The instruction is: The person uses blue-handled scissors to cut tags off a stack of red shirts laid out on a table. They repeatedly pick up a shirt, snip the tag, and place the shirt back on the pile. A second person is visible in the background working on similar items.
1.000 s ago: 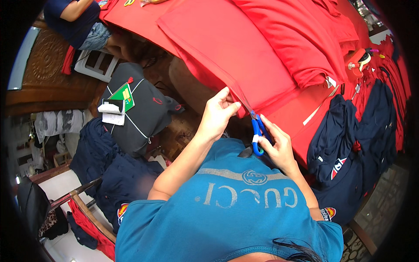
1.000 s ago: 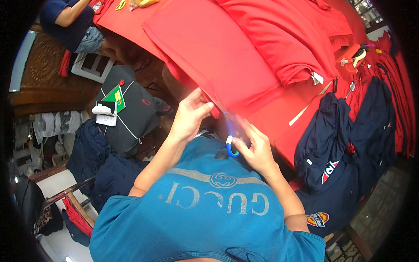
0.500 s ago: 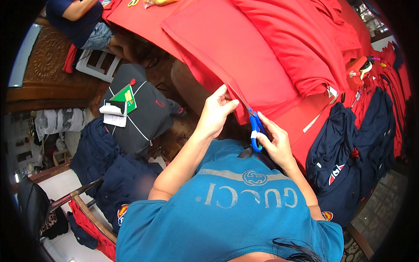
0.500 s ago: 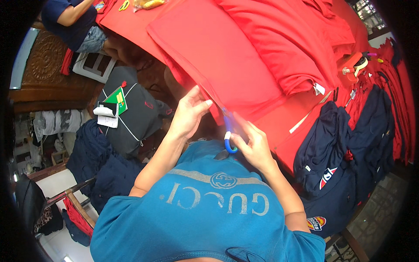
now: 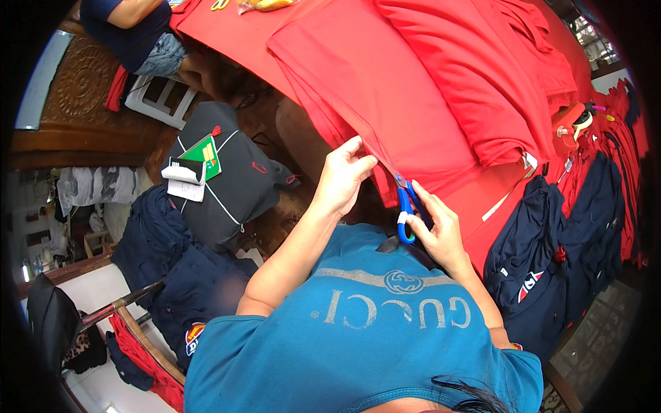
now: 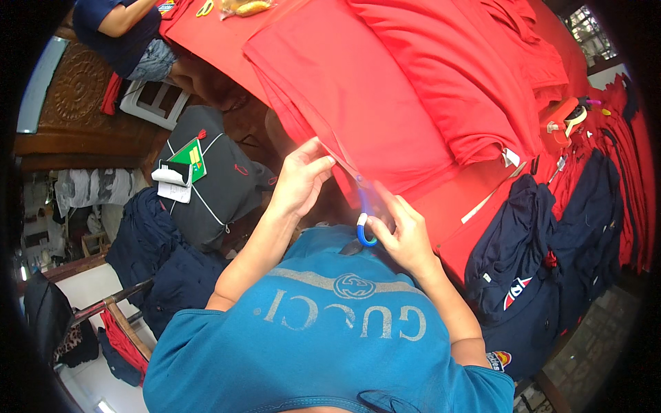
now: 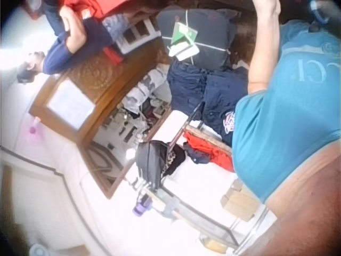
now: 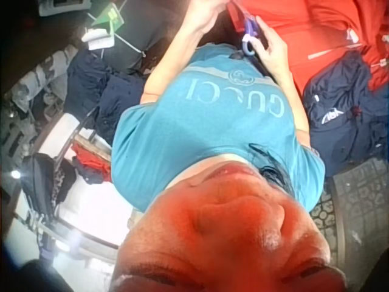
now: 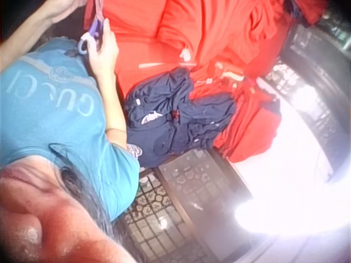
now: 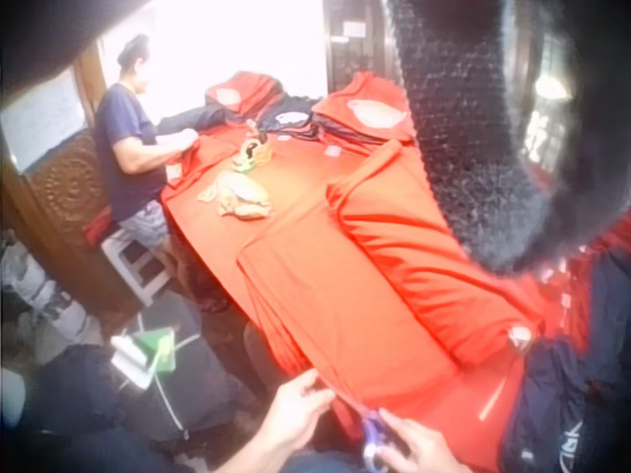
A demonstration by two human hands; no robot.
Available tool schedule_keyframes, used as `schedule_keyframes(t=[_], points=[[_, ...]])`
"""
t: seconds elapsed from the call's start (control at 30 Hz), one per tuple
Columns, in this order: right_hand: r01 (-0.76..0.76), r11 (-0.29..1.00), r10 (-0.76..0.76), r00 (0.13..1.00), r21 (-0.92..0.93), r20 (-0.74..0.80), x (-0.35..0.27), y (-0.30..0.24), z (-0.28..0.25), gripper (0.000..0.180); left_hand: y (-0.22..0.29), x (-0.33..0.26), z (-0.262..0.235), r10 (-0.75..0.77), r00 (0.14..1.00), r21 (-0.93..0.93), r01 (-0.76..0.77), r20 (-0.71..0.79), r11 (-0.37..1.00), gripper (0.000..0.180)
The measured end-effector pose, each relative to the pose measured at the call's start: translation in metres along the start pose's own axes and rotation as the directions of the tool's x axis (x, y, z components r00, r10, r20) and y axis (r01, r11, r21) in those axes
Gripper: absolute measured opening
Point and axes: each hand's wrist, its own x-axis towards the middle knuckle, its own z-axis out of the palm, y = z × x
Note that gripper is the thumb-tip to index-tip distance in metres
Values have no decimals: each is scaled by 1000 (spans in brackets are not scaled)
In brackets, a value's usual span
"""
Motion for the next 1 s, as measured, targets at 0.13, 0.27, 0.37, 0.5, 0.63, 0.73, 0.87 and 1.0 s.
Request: schedule_keyframes(t=[0.13,0.27,0.37,0.5,0.63,0.73,0.87,1.0], points=[[-29,1000,29,1000,-8,-10,2,0,-2,55,4,-4,12,22,1000,-33,-22,-22,999,32],[-31,999,31,999,-31,-16,2,-2,-2,55,3,-7,15,42,999,-37,-43,-30,998,32],[18,999,-19,999,-29,-42,1,-4,0,53,-1,-6,13,37,999,-37,-38,-21,999,32],[-10,999,11,999,35,-50,-1,-1,0,50,0,-5,16,31,999,-42,-32,-24,999,32],[-213,961,210,977,176,33,-5,2,-2,48,0,-5,11,16,1000,-19,-16,-20,1000,32],[-156,979,156,988,134,10,-4,5,0,48,2,-3,9,5,1000,-12,-5,18,1000,34],[-79,995,78,997,68,22,11,-8,-2,47,7,-2,8,-12,1000,22,12,21,1000,38],[-189,956,184,982,225,44,14,5,0,48,8,2,5,-38,999,28,39,-5,999,38]])
